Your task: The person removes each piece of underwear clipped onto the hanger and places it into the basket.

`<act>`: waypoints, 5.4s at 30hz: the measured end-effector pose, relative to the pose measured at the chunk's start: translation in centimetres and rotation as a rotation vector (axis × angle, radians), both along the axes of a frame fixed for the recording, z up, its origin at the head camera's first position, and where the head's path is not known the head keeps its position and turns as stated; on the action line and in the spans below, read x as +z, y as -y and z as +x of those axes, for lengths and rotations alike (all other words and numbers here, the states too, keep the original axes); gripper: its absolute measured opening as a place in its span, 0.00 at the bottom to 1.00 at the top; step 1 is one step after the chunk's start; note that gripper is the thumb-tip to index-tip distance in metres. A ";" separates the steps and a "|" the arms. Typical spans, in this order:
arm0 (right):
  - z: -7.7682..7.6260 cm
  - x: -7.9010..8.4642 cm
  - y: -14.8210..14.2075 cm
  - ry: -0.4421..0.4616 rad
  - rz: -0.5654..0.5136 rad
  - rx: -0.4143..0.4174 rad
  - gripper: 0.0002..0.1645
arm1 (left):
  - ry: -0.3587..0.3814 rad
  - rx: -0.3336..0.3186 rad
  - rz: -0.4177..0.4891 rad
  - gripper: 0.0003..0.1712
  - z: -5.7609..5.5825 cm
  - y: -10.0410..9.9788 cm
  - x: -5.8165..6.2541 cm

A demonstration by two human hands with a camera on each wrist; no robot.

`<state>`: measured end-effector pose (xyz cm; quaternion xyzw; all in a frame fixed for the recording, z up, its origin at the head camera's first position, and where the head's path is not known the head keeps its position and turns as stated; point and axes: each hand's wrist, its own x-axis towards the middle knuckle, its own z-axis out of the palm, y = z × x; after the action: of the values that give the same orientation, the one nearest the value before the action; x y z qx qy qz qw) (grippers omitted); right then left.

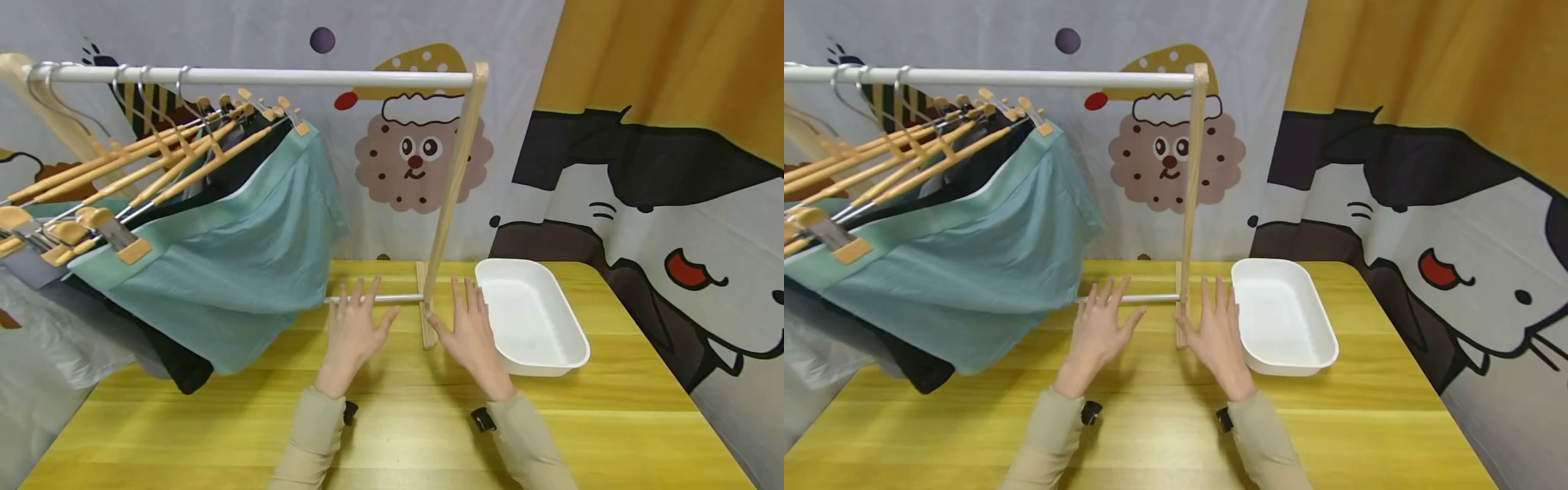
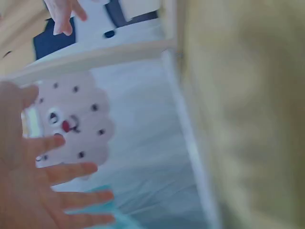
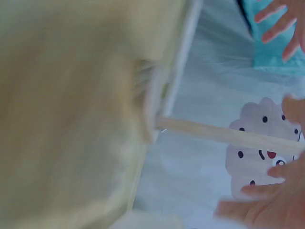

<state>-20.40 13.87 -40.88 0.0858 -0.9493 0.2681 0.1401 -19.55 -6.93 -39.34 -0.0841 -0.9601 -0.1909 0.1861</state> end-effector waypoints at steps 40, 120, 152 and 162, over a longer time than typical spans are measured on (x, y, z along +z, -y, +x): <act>-6.4 3.4 1.7 -0.100 -0.396 0.073 0.22 | -0.182 0.630 -0.103 0.23 -1.1 9.9 22.2; 2.1 15.3 0.3 -0.201 -0.459 0.263 0.23 | -0.359 -0.060 0.140 0.06 6.1 4.2 13.8; 2.0 15.4 0.0 -0.029 -0.797 0.323 0.12 | -0.289 -0.183 0.171 0.04 6.1 3.4 13.6; 2.1 15.3 0.0 -0.036 -0.926 0.355 0.17 | -0.319 -0.215 0.176 0.04 5.8 3.3 13.2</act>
<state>-18.26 13.82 -25.55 0.1794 -0.6988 0.6797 0.1321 -13.71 -10.24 -26.11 -0.1986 -0.8837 -0.2768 0.3208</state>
